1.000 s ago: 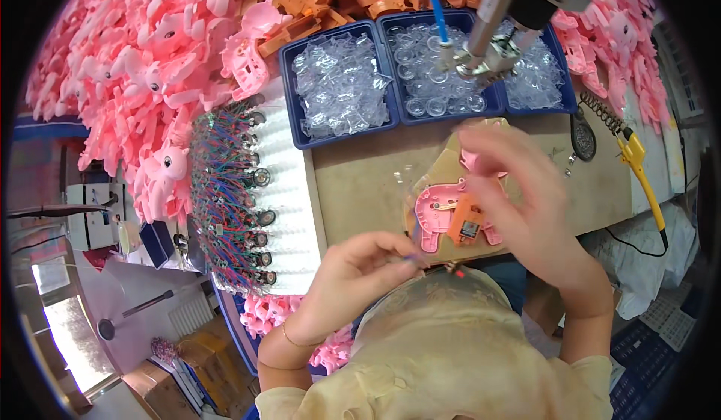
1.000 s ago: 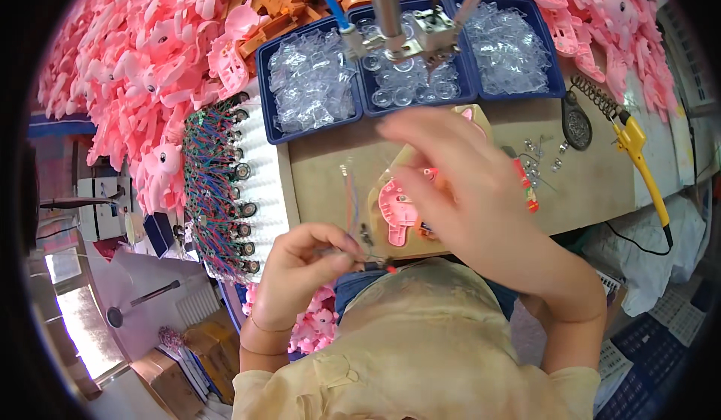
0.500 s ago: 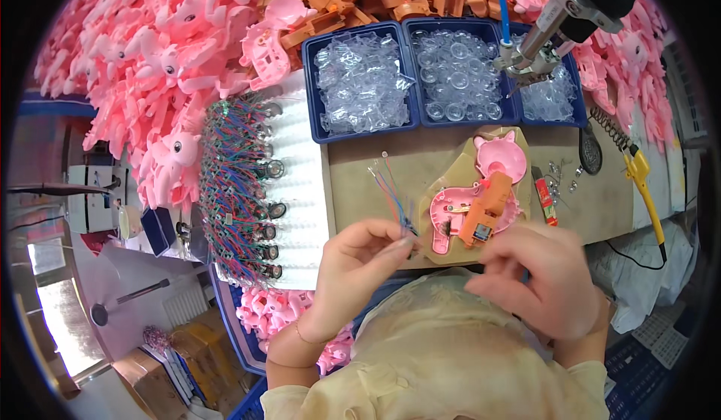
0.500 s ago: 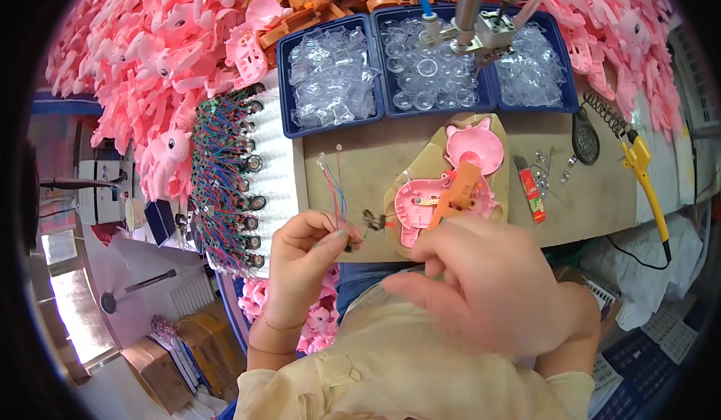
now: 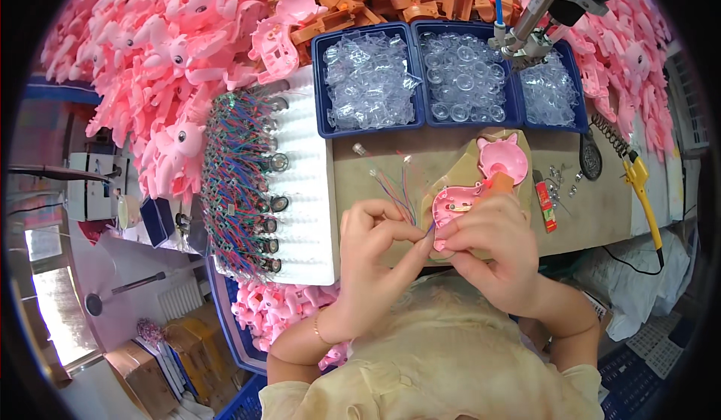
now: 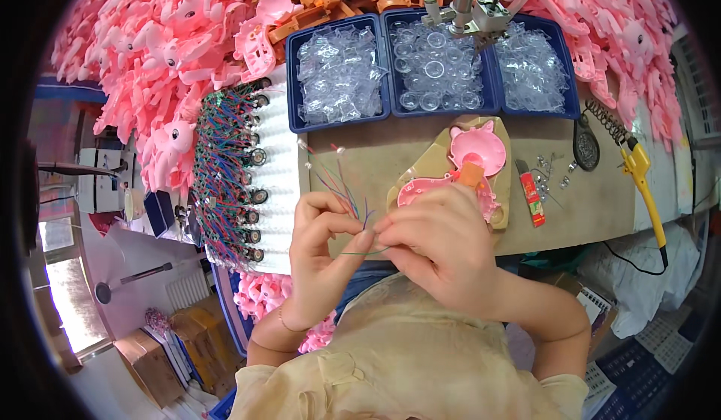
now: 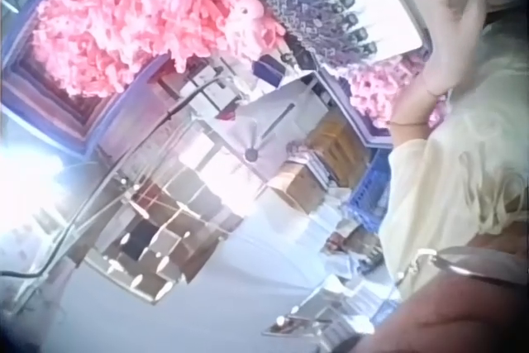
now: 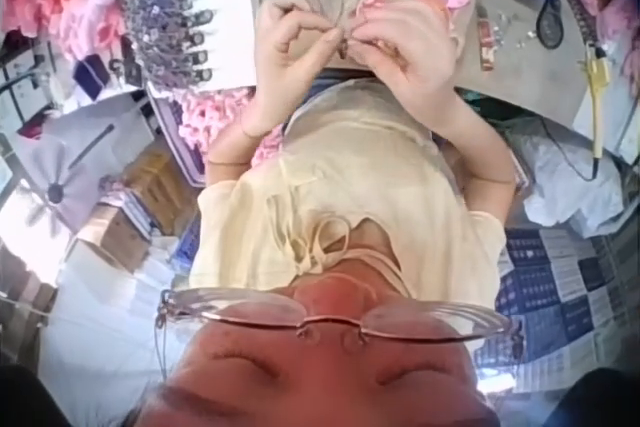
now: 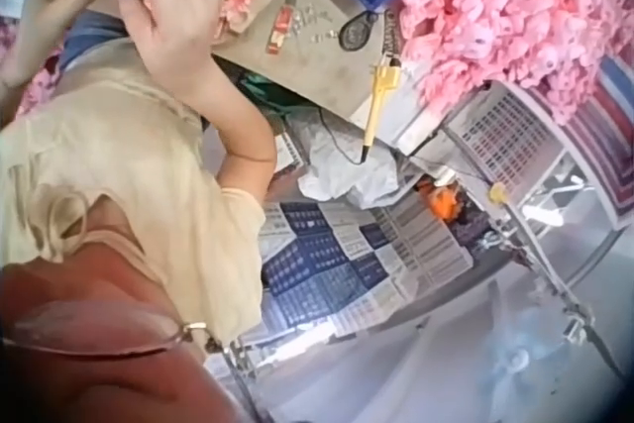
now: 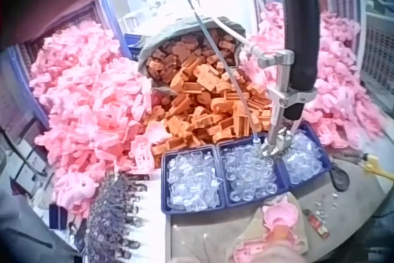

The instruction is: Assembling plastic toy ponies by installing electronic components and fastening the housing.

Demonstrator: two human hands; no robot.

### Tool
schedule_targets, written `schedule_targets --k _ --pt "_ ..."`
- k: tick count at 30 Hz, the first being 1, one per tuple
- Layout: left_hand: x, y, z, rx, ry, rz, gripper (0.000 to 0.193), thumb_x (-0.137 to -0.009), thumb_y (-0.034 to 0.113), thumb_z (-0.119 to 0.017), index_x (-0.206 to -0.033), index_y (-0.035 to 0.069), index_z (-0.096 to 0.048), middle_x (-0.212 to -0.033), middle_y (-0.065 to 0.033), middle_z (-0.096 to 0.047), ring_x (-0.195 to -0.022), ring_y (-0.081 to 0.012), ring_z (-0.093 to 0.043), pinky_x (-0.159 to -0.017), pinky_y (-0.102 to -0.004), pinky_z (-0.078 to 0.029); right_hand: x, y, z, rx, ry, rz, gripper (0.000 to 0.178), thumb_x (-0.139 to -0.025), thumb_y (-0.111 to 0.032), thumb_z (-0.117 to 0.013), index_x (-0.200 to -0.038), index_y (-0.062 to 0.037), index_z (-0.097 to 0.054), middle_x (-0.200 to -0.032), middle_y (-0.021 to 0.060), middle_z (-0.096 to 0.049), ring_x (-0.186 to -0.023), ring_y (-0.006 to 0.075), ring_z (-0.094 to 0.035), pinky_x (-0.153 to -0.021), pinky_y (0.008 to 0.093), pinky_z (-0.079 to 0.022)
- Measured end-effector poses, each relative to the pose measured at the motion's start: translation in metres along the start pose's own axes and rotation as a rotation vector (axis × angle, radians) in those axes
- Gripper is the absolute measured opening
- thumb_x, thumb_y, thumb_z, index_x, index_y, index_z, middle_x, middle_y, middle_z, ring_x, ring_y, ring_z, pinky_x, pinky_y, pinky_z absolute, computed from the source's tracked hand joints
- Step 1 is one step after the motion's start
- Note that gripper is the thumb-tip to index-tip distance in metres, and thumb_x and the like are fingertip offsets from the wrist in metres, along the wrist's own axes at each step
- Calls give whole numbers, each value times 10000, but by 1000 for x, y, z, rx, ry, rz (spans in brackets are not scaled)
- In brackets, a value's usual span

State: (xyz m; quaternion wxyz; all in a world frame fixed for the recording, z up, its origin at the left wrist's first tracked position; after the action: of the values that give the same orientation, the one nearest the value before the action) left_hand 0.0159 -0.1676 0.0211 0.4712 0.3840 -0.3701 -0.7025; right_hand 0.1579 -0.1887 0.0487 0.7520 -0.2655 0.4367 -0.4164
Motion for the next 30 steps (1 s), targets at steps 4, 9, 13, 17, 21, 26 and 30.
schedule_targets --k 4,9,13,17,21,26,30 --pt "10 9 2 -68 175 -144 140 -689 84 -744 -794 107 -654 -987 -72 -535 -883 -208 -459 -707 -292 -372 9 6 7 -23 180 -229 144 -739 0 -667 -878 -23 -638 -895 77 -642 -803 221 -585 -711 316 -451" --pt "14 38 6 -402 194 -519 203 -663 29 -740 -806 104 -615 -974 -68 -470 -863 -199 -452 -686 -290 -354 32 42 -9 -707 251 -790 119 -789 63 -605 -898 21 -630 -917 86 -637 -810 165 -587 -702 282 -467" --pt "17 44 8 -533 226 -631 216 -638 36 -742 -800 116 -624 -999 -49 -492 -846 -199 -466 -680 -294 -356 17 31 2 -260 82 -508 124 -816 78 -587 -932 38 -607 -920 84 -633 -825 122 -599 -735 248 -491" --pt "1 40 -1 -490 110 -568 160 -671 20 -709 -772 85 -604 -890 -40 -561 -767 -183 -534 -688 -300 -380 22 28 -6 -258 66 -560 125 -805 69 -614 -926 40 -606 -875 86 -644 -836 115 -612 -758 250 -503" --pt "-5 -27 -11 260 -52 316 126 -786 62 -665 -727 46 -555 -751 -31 -587 -728 -151 -578 -725 -290 -408 31 44 -10 -721 221 -868 117 -789 65 -635 -901 37 -621 -858 83 -651 -794 106 -602 -711 238 -489" --pt "-5 -10 -23 960 -428 339 103 -839 99 -638 -799 15 -595 -1206 -127 -516 -1102 -193 -479 -926 -327 -375 7 -13 -1 172 13 44 194 -713 -37 -714 -894 -32 -643 -895 80 -645 -737 199 -610 -671 331 -443" --pt "6 -13 -24 713 -750 412 105 -806 89 -674 -770 5 -622 -1093 -133 -587 -1022 -200 -541 -888 -319 -410 0 -11 -16 199 49 55 167 -720 -107 -700 -866 -49 -639 -904 81 -619 -779 219 -580 -681 351 -423"
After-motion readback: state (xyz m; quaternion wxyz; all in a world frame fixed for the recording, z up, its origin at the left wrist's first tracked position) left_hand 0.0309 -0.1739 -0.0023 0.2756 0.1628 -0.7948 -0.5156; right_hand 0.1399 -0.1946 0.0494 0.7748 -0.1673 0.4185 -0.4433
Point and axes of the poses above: each hand's wrist, its own x-axis away from the middle knuckle, its own z-axis out of the back of the hand, y = z × x, the point moved 8 cm from there along -x, towards the middle knuckle
